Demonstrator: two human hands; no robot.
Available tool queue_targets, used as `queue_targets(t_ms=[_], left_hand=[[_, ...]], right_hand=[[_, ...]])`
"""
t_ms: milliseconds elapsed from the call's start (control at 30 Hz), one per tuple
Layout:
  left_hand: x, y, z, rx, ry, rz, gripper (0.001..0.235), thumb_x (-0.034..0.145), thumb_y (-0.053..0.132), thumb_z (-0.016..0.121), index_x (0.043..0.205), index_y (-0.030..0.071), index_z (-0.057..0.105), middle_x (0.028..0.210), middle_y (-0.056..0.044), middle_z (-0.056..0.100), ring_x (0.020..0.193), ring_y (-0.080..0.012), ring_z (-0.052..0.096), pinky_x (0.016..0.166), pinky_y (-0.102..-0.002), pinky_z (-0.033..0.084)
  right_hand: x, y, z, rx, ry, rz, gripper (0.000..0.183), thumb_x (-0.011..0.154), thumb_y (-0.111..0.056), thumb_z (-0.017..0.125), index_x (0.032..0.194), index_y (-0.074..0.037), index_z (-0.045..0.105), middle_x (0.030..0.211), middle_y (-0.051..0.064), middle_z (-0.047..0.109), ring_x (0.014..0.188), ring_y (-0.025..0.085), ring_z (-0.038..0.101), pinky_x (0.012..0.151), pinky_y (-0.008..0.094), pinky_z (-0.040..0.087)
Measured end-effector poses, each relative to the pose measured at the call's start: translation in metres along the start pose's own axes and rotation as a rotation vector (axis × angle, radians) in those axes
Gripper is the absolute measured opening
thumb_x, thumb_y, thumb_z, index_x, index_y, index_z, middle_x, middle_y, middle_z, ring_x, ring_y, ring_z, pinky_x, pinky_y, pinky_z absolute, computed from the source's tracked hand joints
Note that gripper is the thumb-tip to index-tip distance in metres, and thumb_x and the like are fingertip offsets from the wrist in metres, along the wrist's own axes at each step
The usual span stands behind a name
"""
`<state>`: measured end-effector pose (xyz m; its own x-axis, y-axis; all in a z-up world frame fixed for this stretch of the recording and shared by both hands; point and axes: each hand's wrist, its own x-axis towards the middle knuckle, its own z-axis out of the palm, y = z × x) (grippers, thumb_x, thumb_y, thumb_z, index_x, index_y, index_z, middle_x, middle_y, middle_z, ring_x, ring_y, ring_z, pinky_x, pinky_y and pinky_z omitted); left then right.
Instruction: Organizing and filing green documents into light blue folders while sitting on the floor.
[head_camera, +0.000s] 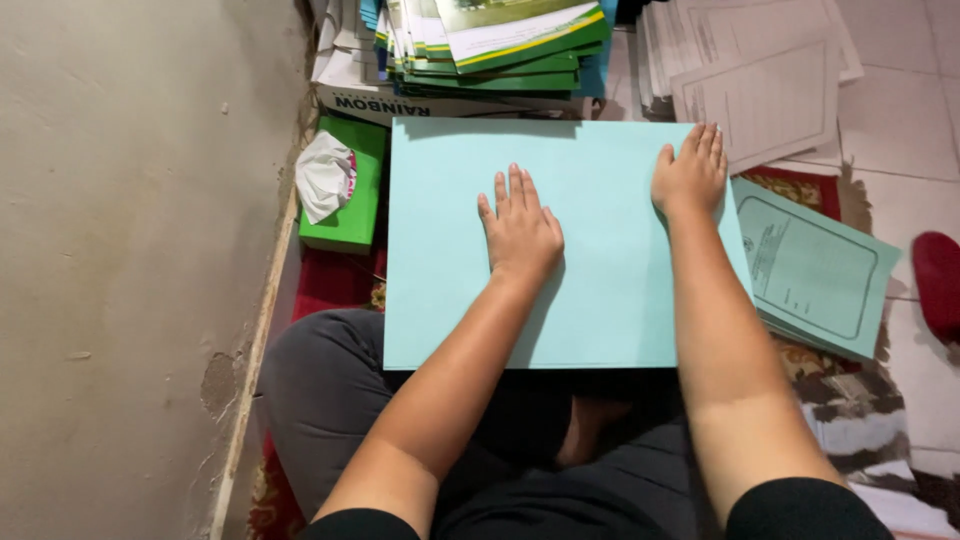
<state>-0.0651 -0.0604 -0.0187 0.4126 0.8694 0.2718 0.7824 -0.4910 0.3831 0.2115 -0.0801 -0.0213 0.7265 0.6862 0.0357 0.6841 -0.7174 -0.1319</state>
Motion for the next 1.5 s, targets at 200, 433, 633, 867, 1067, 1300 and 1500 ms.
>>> queue_targets(t_ms=[200,433,633,867,1067,1300,1500], left_hand=[[0.003,-0.005,0.017,0.055,0.124,0.02,0.066,0.093,0.031,0.052,0.149,-0.003,0.047,0.157,-0.023,0.045,0.148,-0.0385,0.039,0.116,-0.067,0.024],[0.0,-0.002,0.001,0.059,-0.083,0.004,0.07,0.099,0.036,0.043,0.157,-0.003,0.034,0.166,-0.022,0.029,0.155,-0.0382,0.023,0.121,-0.066,0.014],[0.006,0.001,-0.015,0.03,-0.24,-0.01,0.073,0.103,0.039,0.036,0.159,-0.005,0.023,0.168,-0.025,0.018,0.157,-0.0409,0.013,0.123,-0.066,0.007],[0.008,0.0,-0.009,0.064,-0.233,-0.002,0.076,0.101,0.04,0.037,0.157,-0.01,0.024,0.166,-0.029,0.018,0.155,-0.0442,0.012,0.122,-0.064,0.007],[0.008,-0.002,-0.005,0.097,-0.17,0.02,0.075,0.1,0.039,0.036,0.154,-0.012,0.027,0.165,-0.03,0.018,0.154,-0.0442,0.013,0.121,-0.062,0.009],[0.006,0.003,-0.024,-0.002,-0.267,-0.04,0.071,0.103,0.039,0.033,0.159,-0.004,0.024,0.167,-0.024,0.02,0.157,-0.0404,0.014,0.124,-0.062,0.005],[-0.005,-0.009,0.004,0.009,-0.007,0.142,0.065,0.1,0.037,0.047,0.152,-0.002,0.044,0.159,-0.03,0.036,0.149,-0.0474,0.031,0.118,-0.067,0.019]], right_hand=[[-0.082,0.057,-0.028,0.016,-0.001,-0.309,0.063,0.11,-0.03,0.033,0.162,0.006,0.029,0.167,0.027,0.026,0.155,0.04,0.024,0.127,0.05,0.016],[-0.181,0.096,-0.051,0.022,-0.111,-0.319,0.066,0.107,-0.036,0.026,0.165,-0.006,0.019,0.173,0.013,0.013,0.159,0.031,0.013,0.129,0.046,0.009],[-0.125,0.082,-0.039,-0.049,-0.102,-0.342,0.067,0.107,-0.037,0.026,0.165,-0.006,0.018,0.173,0.014,0.013,0.159,0.03,0.013,0.129,0.047,0.006],[-0.003,0.033,-0.027,-0.028,-0.111,-0.365,0.065,0.108,-0.033,0.028,0.163,-0.002,0.018,0.171,0.017,0.016,0.158,0.029,0.013,0.128,0.046,0.009],[0.007,0.013,-0.041,0.018,-0.084,-0.372,0.063,0.106,-0.024,0.03,0.161,0.003,0.02,0.17,0.016,0.017,0.156,0.025,0.013,0.126,0.042,0.011],[-0.096,0.014,-0.046,-0.004,-0.007,-0.315,0.067,0.107,-0.035,0.034,0.161,0.003,0.026,0.169,0.023,0.023,0.156,0.035,0.021,0.127,0.048,0.017],[-0.139,0.03,-0.035,0.01,0.001,-0.137,0.073,0.105,-0.045,0.034,0.162,0.0,0.027,0.17,0.019,0.022,0.158,0.03,0.018,0.128,0.045,0.013]])
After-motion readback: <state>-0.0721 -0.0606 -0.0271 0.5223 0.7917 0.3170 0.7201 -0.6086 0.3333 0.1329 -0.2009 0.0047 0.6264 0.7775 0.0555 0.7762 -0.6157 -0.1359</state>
